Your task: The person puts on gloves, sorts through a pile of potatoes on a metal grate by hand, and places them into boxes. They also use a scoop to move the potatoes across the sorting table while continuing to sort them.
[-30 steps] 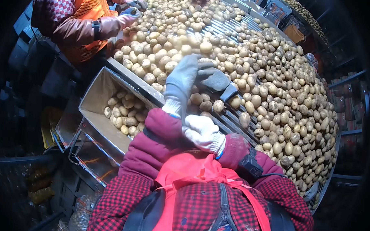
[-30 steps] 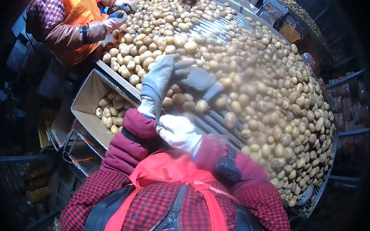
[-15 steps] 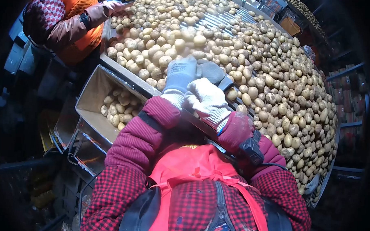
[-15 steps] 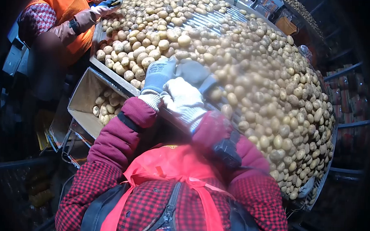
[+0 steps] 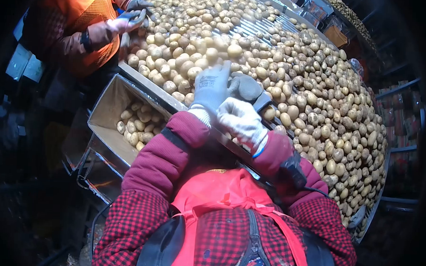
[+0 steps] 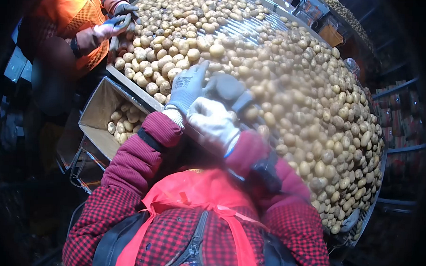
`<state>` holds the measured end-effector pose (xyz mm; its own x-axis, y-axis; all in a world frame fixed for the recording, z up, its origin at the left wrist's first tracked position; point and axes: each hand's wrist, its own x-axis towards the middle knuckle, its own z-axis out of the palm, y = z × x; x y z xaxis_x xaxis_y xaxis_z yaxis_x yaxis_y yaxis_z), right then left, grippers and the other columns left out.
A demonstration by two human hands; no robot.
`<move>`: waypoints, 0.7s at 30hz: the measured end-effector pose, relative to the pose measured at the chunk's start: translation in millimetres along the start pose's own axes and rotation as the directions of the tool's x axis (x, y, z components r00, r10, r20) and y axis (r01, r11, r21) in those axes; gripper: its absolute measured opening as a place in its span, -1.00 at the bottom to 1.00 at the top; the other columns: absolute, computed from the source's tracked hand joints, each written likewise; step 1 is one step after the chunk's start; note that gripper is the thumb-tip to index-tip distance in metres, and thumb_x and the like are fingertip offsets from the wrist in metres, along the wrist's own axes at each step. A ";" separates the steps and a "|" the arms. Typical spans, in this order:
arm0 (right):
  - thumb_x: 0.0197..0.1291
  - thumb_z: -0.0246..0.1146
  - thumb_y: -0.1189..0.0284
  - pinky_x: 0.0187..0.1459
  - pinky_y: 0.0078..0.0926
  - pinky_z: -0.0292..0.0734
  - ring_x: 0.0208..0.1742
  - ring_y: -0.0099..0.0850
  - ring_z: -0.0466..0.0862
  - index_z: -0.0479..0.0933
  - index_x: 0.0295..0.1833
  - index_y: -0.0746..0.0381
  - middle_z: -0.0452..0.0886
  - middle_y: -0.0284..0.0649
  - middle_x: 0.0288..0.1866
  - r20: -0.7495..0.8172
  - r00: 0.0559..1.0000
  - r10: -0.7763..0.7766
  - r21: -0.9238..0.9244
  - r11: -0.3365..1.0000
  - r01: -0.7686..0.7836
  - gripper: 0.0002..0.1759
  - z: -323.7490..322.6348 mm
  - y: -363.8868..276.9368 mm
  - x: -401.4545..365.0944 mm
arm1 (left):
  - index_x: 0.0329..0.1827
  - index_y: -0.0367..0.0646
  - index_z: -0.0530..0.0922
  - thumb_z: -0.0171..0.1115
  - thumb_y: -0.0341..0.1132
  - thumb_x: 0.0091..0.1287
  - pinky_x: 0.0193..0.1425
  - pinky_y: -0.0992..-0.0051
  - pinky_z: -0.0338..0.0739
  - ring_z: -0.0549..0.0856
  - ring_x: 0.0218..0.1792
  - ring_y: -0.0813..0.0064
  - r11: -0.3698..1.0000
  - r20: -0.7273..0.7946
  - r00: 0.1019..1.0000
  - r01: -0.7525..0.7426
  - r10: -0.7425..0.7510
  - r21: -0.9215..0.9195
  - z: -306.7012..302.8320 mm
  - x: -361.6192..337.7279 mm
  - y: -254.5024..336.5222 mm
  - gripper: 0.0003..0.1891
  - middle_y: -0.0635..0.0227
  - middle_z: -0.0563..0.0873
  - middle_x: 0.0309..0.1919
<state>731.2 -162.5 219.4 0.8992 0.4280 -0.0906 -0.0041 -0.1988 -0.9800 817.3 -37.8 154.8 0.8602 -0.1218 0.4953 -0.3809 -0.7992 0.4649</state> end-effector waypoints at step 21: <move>0.20 0.31 0.56 -0.15 -0.42 0.64 -0.27 -0.46 0.73 0.60 -0.23 0.28 0.71 -0.18 -0.34 -0.270 0.941 -0.204 -0.433 0.899 0.070 -0.96 7.5 -4.6 -9.6 | 0.21 0.08 0.65 0.27 -0.28 0.22 0.15 0.16 0.42 0.59 0.14 0.22 0.962 -0.099 0.966 -0.222 0.239 0.160 4.2 26.5 6.3 -0.57 0.28 0.65 -0.06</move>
<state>719.3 -159.1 223.4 0.9651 0.2052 0.1625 0.2492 -0.5304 -0.8103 839.2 -48.5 167.7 0.7060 -0.2504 0.6625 -0.5030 -0.8358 0.2201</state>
